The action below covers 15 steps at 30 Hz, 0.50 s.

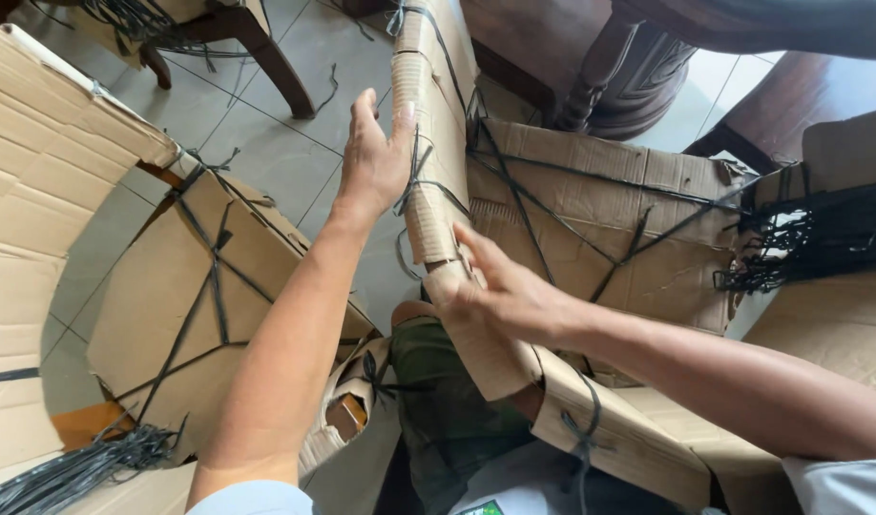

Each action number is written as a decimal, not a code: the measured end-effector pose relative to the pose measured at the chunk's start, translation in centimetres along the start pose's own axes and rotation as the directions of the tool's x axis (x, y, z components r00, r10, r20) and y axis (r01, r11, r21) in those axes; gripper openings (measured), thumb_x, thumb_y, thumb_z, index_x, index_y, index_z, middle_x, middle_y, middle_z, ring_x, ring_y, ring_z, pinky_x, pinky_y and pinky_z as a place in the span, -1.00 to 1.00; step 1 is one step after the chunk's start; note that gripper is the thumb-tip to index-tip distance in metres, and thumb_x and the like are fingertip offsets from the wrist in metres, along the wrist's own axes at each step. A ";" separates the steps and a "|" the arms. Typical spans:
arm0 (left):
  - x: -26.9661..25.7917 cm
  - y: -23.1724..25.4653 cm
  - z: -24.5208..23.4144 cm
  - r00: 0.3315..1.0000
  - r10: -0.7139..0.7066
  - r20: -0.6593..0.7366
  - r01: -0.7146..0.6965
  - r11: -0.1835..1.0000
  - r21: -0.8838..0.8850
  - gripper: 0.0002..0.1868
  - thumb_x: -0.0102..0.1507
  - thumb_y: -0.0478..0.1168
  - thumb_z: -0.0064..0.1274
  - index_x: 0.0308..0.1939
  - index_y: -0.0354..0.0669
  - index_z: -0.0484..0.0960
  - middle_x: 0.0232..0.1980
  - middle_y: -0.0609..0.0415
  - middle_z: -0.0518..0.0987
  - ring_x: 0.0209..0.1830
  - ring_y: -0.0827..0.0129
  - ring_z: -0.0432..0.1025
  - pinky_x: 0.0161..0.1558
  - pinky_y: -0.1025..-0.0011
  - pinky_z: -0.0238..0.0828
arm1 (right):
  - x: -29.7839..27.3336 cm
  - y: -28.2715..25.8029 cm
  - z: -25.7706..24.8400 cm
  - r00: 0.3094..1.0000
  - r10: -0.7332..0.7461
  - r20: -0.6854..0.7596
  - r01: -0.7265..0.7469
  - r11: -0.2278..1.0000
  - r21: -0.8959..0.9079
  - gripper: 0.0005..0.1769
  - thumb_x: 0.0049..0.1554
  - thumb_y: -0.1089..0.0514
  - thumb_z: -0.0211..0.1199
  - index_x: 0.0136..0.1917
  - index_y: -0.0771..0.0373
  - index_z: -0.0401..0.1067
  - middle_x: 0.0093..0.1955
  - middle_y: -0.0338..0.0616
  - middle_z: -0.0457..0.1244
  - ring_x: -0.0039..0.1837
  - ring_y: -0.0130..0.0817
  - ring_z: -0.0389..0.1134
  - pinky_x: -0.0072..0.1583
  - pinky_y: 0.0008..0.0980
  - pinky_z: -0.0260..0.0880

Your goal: Tying cardboard padding to wooden chairs using plastic strips to protect them for transport.

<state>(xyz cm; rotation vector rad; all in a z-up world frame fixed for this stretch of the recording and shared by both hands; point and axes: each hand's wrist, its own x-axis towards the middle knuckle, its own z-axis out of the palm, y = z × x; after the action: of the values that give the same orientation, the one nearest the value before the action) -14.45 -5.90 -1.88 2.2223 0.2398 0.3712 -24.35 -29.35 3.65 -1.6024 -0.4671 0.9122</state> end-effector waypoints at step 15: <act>-5.9 -1.5 2.5 0.992 -0.073 0.106 0.093 0.975 -0.203 -0.29 0.47 -0.05 0.10 0.51 -0.31 0.09 0.38 -0.11 0.36 0.32 0.15 0.31 0.36 0.19 0.23 | -4.9 2.8 2.6 0.933 -0.245 -0.265 0.112 0.894 -0.434 0.03 0.01 -0.13 0.39 0.52 0.40 -0.01 0.26 0.41 0.22 0.28 0.29 0.29 0.25 0.02 0.35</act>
<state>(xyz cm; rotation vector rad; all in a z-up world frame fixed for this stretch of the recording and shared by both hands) -19.17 -8.49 -5.57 2.0118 0.2300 0.2295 -29.85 -31.96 2.45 -2.0096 -0.5995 0.4149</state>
